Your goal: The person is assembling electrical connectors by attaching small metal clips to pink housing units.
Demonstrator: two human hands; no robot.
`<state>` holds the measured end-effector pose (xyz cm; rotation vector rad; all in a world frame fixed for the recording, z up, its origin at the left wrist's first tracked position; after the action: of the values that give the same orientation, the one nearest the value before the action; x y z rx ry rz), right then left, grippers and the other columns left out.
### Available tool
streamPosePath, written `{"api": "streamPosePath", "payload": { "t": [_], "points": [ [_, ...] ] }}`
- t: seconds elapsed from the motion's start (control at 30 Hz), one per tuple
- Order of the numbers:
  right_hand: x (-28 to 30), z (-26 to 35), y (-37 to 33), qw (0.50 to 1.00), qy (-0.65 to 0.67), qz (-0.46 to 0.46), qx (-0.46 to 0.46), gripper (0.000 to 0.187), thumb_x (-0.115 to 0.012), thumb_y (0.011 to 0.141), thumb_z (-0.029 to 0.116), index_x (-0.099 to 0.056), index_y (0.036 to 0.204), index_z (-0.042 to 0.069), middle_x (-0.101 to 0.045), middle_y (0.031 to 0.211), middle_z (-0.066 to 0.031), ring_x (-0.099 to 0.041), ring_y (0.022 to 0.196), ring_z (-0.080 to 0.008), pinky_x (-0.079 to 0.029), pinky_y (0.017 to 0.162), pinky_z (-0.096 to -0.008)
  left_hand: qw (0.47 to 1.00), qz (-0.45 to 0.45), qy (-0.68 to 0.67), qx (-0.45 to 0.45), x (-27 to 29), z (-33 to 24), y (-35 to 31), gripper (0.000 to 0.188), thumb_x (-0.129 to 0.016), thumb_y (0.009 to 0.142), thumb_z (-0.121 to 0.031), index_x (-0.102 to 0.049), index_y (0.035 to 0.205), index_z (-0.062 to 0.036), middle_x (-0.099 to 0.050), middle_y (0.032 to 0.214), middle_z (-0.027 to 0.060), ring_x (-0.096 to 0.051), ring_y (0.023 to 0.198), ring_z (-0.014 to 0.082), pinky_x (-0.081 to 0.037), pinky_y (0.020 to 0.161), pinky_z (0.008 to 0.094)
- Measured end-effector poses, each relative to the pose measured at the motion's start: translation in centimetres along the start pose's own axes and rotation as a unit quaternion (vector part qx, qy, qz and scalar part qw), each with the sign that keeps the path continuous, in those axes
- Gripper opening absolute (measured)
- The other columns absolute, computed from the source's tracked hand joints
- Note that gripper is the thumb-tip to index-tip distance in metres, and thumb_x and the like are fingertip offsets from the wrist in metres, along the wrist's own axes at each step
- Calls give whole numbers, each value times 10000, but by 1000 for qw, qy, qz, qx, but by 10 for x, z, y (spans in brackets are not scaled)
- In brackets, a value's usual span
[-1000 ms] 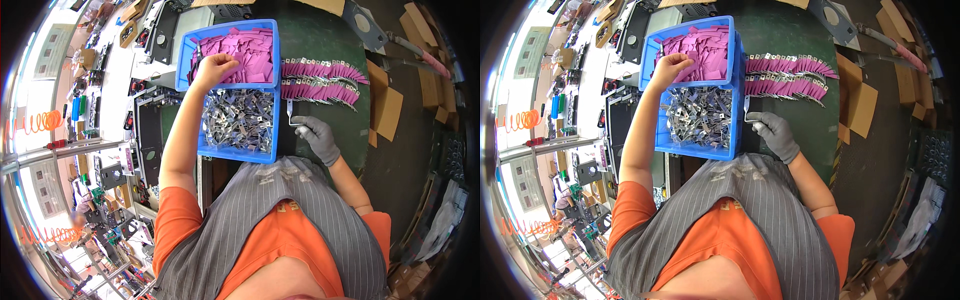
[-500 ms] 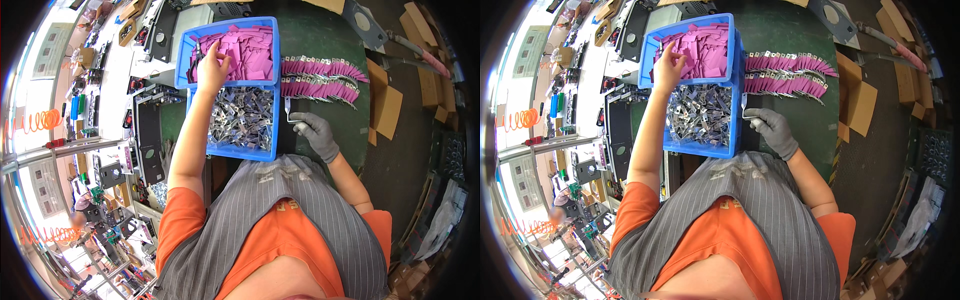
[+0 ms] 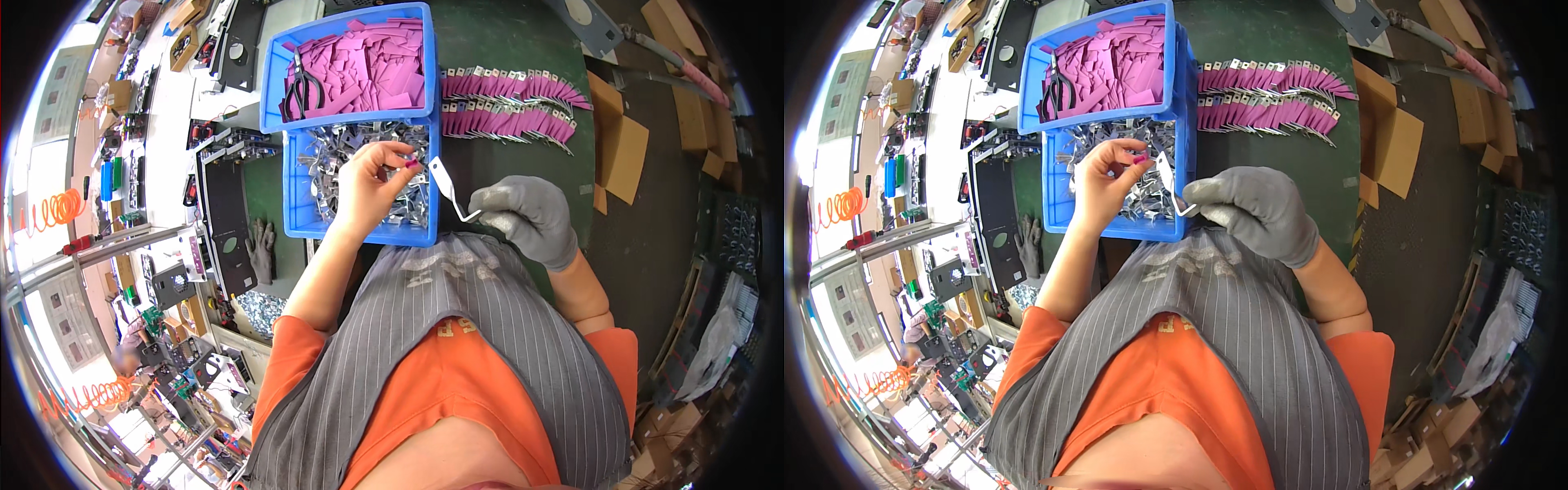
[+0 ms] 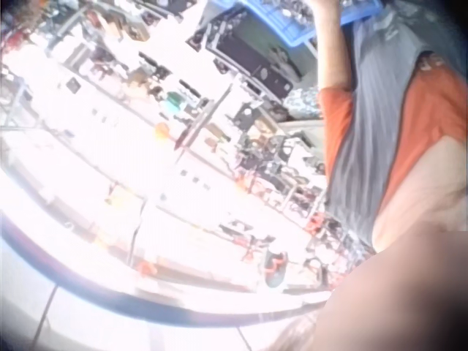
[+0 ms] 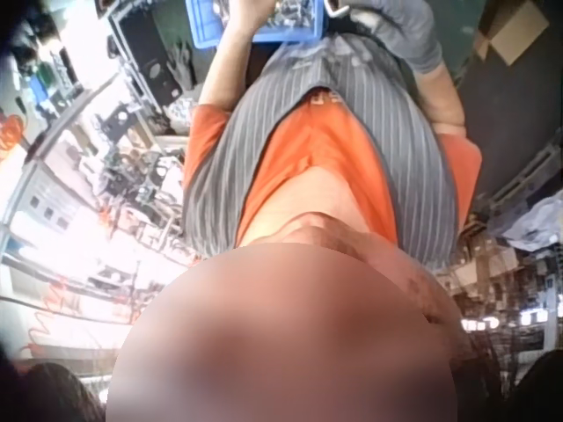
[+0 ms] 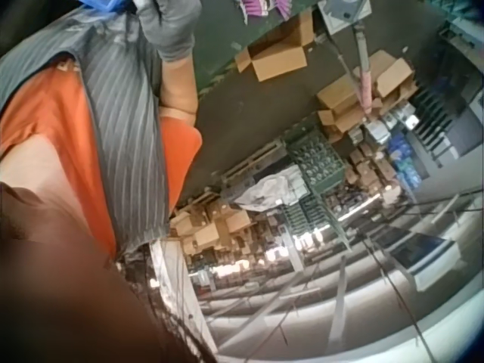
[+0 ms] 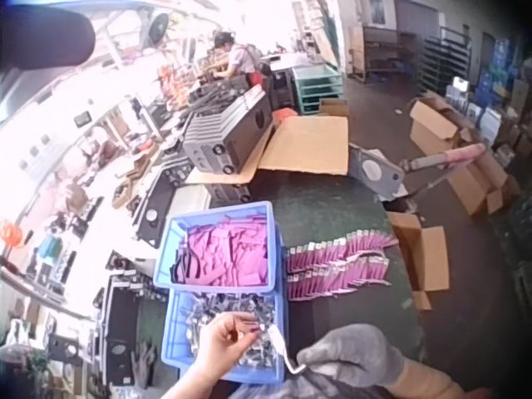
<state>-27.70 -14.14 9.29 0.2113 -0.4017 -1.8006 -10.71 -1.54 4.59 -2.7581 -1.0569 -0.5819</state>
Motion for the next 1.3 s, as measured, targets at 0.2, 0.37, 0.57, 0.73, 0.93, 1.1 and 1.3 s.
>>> {"api": "streamPosePath", "payload": {
  "t": [0.2,0.37,0.57,0.73,0.93,1.1,1.3],
  "points": [
    [-10,27,13,976,-160,93,112,264,-595,800,97,-633,1057,50,-659,874,-89,-641,716,-240,-509,630,-316,988,42,122,-81,-10,-21,-6,139,-683,752,-30,-546,765,-53,-688,935,30,-500,544,46,-408,492,200],
    [-15,24,13,960,-218,123,123,273,-576,805,115,-625,1067,54,-662,844,-89,-637,709,-262,-509,623,-321,980,54,160,-109,-12,-28,-9,131,-682,734,-27,-574,797,-65,-675,939,25,-531,571,86,-428,506,215],
    [3,-3,11,997,-16,71,-33,246,-512,836,37,-631,1050,8,-659,812,-78,-625,685,-134,-474,595,-228,958,119,184,-185,-16,-30,-13,242,-715,744,-146,-631,968,-105,-617,924,63,-608,719,212,-499,645,323],
    [8,-36,7,963,173,67,-197,252,-509,861,12,-617,1086,-14,-645,834,-29,-572,701,-54,-455,608,-186,931,148,210,-259,-18,-38,-21,248,-731,733,-217,-649,940,-108,-613,875,65,-603,753,251,-492,706,341],
    [-7,-53,13,972,49,128,-193,270,-550,889,122,-590,1131,11,-645,926,-53,-598,802,-99,-479,704,-235,945,214,173,-178,-31,-39,-26,231,-749,726,-168,-650,911,-73,-621,755,44,-617,686,189,-487,599,297],
    [-11,-64,16,987,-36,106,-117,276,-583,871,194,-607,1081,17,-641,906,-93,-603,832,-176,-469,742,-294,934,194,206,-217,-37,-44,-26,234,-749,720,-161,-650,916,-79,-614,753,40,-611,703,184,-484,603,290],
    [55,-82,-21,957,-265,-97,-74,199,-617,844,229,-633,937,54,-608,805,-99,-587,757,-236,-464,702,-344,982,36,141,-124,-10,-30,-18,271,-740,709,-75,-645,963,-75,-592,891,30,-443,591,113,-401,549,238]
  ]
}}
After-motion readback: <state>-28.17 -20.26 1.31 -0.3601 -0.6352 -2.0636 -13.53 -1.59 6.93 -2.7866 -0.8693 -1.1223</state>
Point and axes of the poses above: each hand's wrist, its own y-axis towards the middle knuckle, its own x-axis out of the back of the hand, z = x × y, the point moved 7 cm from there along y, towards the middle knuckle
